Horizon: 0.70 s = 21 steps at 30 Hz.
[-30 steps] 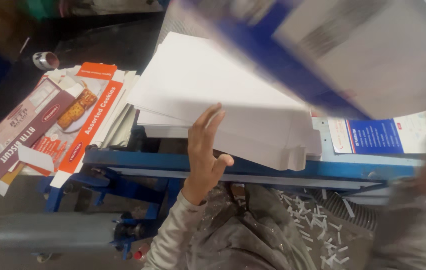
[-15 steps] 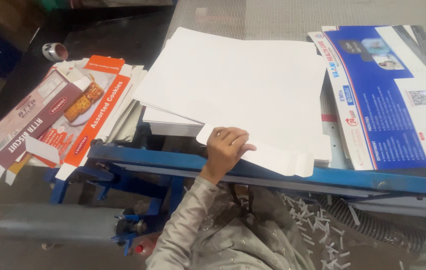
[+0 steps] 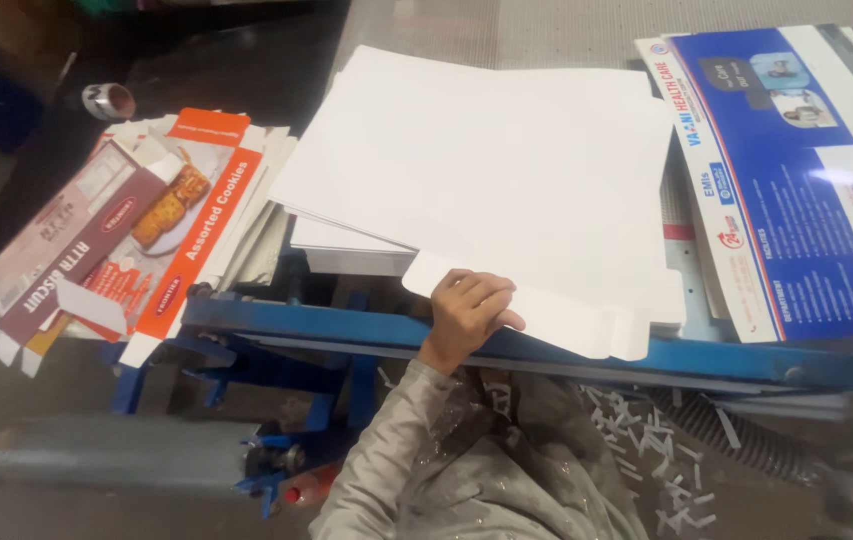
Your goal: The person repeatedly folds large white paper sheets in half on a blue metal workbench. They align the edges, press the crease, and stack the folded sheets to the right. The process is continuous and repetitive throughout the clip.
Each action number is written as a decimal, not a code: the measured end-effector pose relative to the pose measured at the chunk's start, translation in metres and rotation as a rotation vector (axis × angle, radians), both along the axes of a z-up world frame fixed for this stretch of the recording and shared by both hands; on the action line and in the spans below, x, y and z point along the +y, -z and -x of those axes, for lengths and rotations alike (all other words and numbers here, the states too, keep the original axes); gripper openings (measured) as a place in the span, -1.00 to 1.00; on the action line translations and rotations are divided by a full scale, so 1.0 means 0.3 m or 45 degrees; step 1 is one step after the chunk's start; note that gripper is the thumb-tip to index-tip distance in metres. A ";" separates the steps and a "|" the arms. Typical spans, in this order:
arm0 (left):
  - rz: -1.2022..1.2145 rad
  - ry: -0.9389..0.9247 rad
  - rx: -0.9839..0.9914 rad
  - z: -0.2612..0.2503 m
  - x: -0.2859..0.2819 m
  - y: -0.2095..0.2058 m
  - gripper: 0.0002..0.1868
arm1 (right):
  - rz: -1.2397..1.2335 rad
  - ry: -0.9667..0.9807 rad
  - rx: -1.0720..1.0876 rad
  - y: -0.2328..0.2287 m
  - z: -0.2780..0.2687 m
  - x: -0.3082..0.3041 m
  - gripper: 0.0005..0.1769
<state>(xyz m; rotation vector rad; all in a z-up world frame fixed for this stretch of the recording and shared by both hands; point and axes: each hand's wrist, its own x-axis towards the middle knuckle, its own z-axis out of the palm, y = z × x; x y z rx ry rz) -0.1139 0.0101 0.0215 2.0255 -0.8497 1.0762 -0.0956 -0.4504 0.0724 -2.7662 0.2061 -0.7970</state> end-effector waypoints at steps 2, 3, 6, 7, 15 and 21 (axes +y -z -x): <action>0.013 0.002 0.008 0.000 -0.006 0.001 -0.54 | -0.109 -0.449 -0.064 -0.023 0.054 0.228 -0.63; 0.013 0.000 0.010 0.001 -0.004 0.000 -0.54 | -0.210 -0.685 0.000 -0.037 0.078 0.359 -0.62; -0.013 0.000 0.020 0.010 0.001 -0.013 -0.53 | -0.344 -1.037 0.193 -0.102 0.185 0.727 -0.81; -0.022 0.005 0.016 0.010 0.002 -0.018 -0.53 | -0.378 -1.144 0.095 -0.137 0.208 0.798 -0.78; -0.050 0.037 -0.034 0.011 0.004 -0.014 -0.55 | -0.598 -0.956 0.469 -0.199 0.219 0.900 -0.90; -0.095 0.017 -0.058 0.012 0.004 0.000 -0.62 | -0.162 -1.017 0.291 -0.191 0.259 0.914 -0.82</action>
